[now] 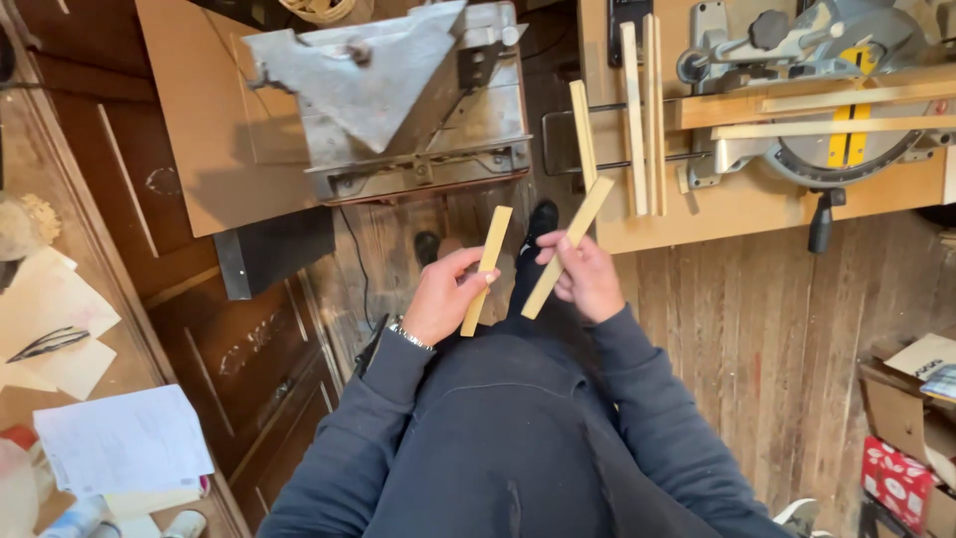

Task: Cutting wood molding strips to size using a manual miter guillotine and a power miter saw.

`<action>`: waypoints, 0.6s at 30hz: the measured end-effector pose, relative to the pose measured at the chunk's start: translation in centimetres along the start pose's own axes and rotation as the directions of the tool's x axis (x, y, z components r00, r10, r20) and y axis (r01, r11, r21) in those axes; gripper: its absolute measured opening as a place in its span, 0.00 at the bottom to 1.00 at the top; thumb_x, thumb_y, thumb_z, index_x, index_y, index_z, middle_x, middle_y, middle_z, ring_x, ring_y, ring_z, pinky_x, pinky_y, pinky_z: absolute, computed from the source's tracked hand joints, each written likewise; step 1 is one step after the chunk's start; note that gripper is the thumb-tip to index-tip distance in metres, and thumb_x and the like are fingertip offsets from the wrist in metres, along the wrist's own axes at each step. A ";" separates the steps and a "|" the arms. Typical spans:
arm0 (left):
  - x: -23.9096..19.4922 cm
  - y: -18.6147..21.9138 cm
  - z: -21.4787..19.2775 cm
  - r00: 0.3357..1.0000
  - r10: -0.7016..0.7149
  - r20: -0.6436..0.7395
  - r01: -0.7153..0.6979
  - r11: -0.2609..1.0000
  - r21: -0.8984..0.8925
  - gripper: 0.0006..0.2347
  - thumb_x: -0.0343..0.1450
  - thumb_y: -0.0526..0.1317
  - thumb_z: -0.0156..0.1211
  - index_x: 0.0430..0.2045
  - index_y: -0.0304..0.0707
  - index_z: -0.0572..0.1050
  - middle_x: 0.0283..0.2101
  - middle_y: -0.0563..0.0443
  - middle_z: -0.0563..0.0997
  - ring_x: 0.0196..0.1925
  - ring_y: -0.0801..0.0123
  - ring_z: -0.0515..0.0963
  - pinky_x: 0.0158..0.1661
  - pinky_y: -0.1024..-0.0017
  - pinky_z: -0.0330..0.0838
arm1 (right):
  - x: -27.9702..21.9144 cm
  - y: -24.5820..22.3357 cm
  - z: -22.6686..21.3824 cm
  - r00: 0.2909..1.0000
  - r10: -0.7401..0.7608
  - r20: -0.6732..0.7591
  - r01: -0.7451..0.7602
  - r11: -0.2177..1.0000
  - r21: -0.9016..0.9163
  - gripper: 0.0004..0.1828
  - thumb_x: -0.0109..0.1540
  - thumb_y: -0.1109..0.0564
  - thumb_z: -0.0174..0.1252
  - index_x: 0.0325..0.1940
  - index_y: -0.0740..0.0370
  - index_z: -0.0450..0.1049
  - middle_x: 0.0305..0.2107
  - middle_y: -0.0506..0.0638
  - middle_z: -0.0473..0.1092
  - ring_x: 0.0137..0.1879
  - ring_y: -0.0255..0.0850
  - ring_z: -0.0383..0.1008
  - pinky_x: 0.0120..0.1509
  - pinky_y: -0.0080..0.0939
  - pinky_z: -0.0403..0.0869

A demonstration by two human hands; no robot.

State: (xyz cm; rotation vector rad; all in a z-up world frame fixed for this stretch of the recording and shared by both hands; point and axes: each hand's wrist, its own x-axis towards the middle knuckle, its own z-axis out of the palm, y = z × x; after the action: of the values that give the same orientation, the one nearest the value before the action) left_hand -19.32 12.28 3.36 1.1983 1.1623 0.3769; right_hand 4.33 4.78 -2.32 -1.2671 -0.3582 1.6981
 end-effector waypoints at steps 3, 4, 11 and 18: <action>-1.6 0.1 -2.2 0.998 0.049 0.025 -0.051 0.995 0.090 0.13 0.71 0.37 0.64 0.48 0.32 0.79 0.35 0.47 0.84 0.33 0.72 0.81 0.37 0.72 0.76 | -1.4 3.0 3.6 0.996 0.065 -0.068 -0.065 0.998 -0.001 0.21 0.75 0.48 0.44 0.56 0.68 0.73 0.24 0.42 0.64 0.19 0.25 0.49 0.21 0.28 0.52; -2.0 0.2 -2.5 0.998 0.049 0.031 -0.052 0.995 0.090 0.13 0.71 0.37 0.64 0.48 0.32 0.79 0.35 0.47 0.84 0.33 0.72 0.81 0.37 0.72 0.76 | -1.9 3.5 4.8 0.995 0.063 -0.073 -0.063 0.998 0.001 0.21 0.75 0.48 0.44 0.56 0.68 0.73 0.24 0.42 0.64 0.19 0.25 0.49 0.21 0.28 0.52; -1.2 0.8 -2.5 0.976 0.158 0.148 -0.186 0.962 0.200 0.12 0.69 0.38 0.64 0.44 0.33 0.81 0.34 0.43 0.84 0.33 0.64 0.83 0.37 0.70 0.76 | -1.3 3.1 7.7 0.999 0.010 -0.036 -0.007 0.996 0.091 0.24 0.74 0.49 0.44 0.64 0.71 0.70 0.23 0.41 0.63 0.21 0.25 0.50 0.24 0.29 0.54; -0.3 2.0 -2.6 0.984 0.162 0.075 -0.167 0.984 0.064 0.12 0.69 0.40 0.65 0.42 0.31 0.80 0.33 0.43 0.86 0.33 0.67 0.86 0.36 0.70 0.79 | -0.1 0.6 8.9 0.999 -0.036 0.041 0.032 0.997 0.075 0.24 0.75 0.49 0.45 0.64 0.71 0.71 0.24 0.41 0.64 0.23 0.25 0.52 0.26 0.28 0.56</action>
State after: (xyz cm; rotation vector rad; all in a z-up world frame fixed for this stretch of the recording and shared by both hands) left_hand -21.00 14.16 5.47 1.3635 1.0266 0.4179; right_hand -3.61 7.00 1.06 -1.1663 -0.3373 1.6962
